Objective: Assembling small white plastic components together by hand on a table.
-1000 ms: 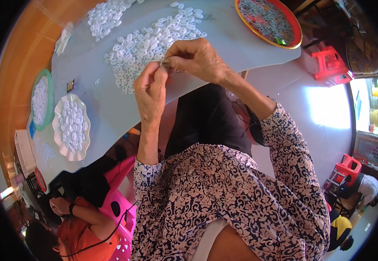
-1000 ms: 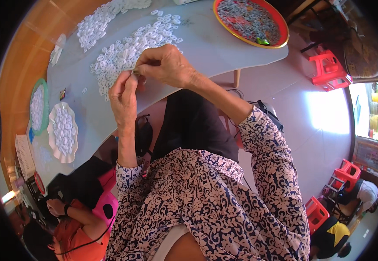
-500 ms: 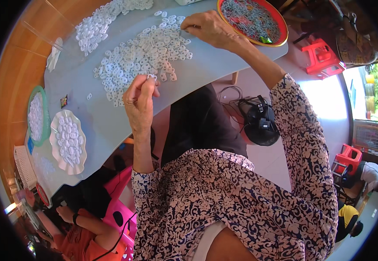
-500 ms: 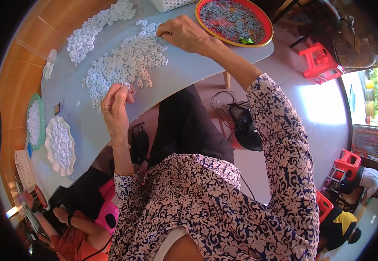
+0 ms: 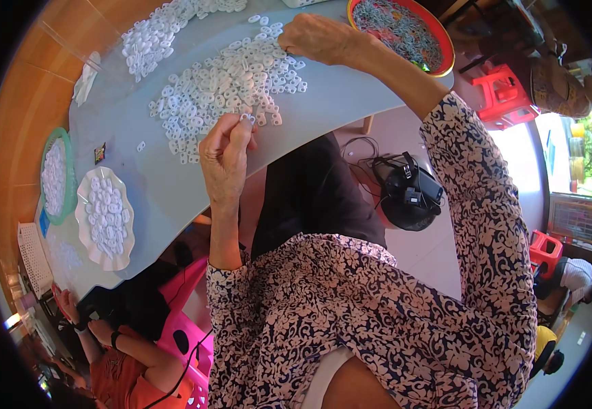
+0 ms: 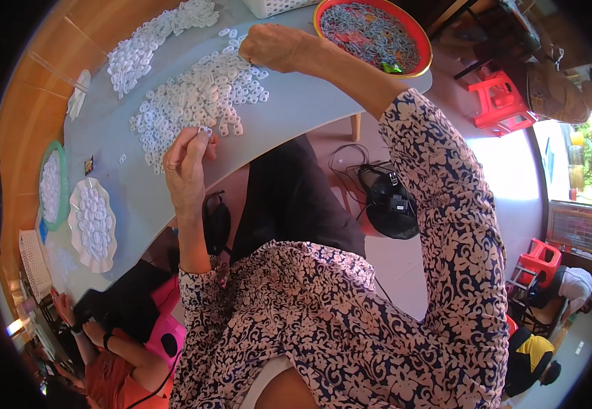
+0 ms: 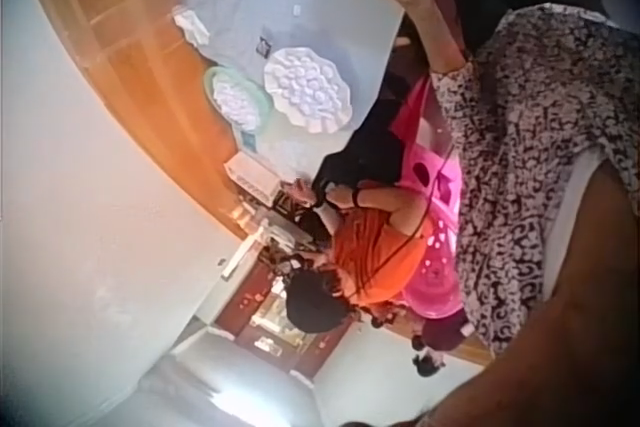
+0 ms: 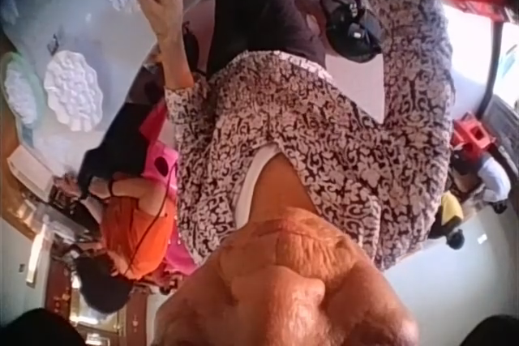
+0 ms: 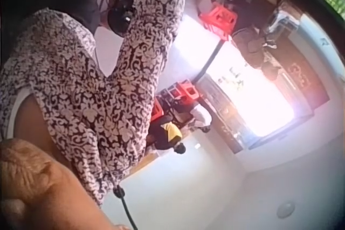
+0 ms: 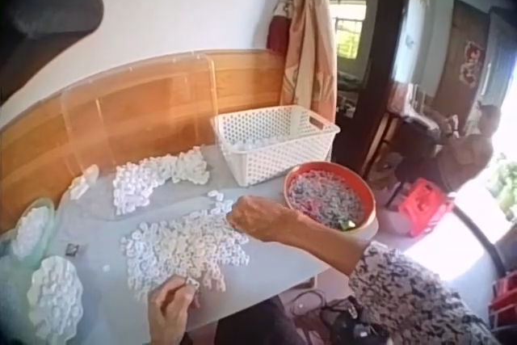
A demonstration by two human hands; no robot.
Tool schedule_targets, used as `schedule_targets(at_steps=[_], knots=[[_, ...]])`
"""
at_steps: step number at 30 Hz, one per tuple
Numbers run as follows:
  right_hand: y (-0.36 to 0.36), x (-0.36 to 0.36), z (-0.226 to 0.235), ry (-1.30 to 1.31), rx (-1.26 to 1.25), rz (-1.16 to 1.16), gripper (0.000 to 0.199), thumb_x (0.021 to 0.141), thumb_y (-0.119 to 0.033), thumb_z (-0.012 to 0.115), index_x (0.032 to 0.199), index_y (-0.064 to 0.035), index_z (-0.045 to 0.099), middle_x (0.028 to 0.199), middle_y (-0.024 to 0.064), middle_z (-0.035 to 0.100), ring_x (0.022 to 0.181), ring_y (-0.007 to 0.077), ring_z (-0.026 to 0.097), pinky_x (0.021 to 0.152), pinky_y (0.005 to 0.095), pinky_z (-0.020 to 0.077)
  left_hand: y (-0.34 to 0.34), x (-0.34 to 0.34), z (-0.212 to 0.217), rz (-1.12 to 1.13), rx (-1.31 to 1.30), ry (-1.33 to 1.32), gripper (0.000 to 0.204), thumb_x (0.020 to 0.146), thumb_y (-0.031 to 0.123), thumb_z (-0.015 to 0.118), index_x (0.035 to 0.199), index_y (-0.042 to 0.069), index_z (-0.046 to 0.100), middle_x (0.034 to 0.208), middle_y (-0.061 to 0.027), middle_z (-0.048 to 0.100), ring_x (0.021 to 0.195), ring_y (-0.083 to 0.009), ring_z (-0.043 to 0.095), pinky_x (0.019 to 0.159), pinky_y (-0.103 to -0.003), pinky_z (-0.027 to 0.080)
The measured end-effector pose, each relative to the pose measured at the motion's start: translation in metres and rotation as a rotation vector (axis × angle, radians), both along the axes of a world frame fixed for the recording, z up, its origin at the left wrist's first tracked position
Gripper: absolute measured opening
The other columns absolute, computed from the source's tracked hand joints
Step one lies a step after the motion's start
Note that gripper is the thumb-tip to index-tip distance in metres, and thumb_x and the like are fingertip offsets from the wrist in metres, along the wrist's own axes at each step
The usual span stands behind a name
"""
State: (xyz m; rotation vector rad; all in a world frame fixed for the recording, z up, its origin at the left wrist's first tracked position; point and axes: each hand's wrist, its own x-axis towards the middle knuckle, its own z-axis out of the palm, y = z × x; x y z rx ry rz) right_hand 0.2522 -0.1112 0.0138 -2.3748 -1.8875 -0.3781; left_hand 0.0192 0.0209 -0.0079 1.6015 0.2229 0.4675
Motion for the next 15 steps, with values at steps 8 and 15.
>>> schedule_targets(at_steps=[8, 15], knots=[[-0.013, -0.018, 0.0, 0.383, 0.265, -0.079, 0.009, 0.076, -0.007, 0.061, 0.078, 0.0014, 0.061, 0.07, 0.0128, 0.063, 0.056, 0.0203, 0.059, 0.056, 0.0302, 0.0494, 0.006, 0.0, -0.006, -0.005, 0.006, -0.034, 0.017, 0.088, 0.012, 0.055, 0.078, -0.001, 0.06, 0.062, 0.0006, 0.052, 0.058, -0.0052, 0.047, 0.055, -0.02, 0.036], [-0.029, -0.057, -0.012, 0.832, 0.599, -0.292, 0.014, 0.078, -0.01, 0.063, 0.086, 0.0003, 0.067, 0.07, 0.0043, 0.064, 0.064, 0.0082, 0.059, 0.059, 0.023, 0.0485, 0.001, 0.002, -0.001, -0.004, 0.014, -0.049, 0.016, 0.087, 0.013, 0.056, 0.08, 0.0, 0.06, 0.065, 0.0002, 0.053, 0.059, -0.0057, 0.048, 0.055, -0.021, 0.036]])
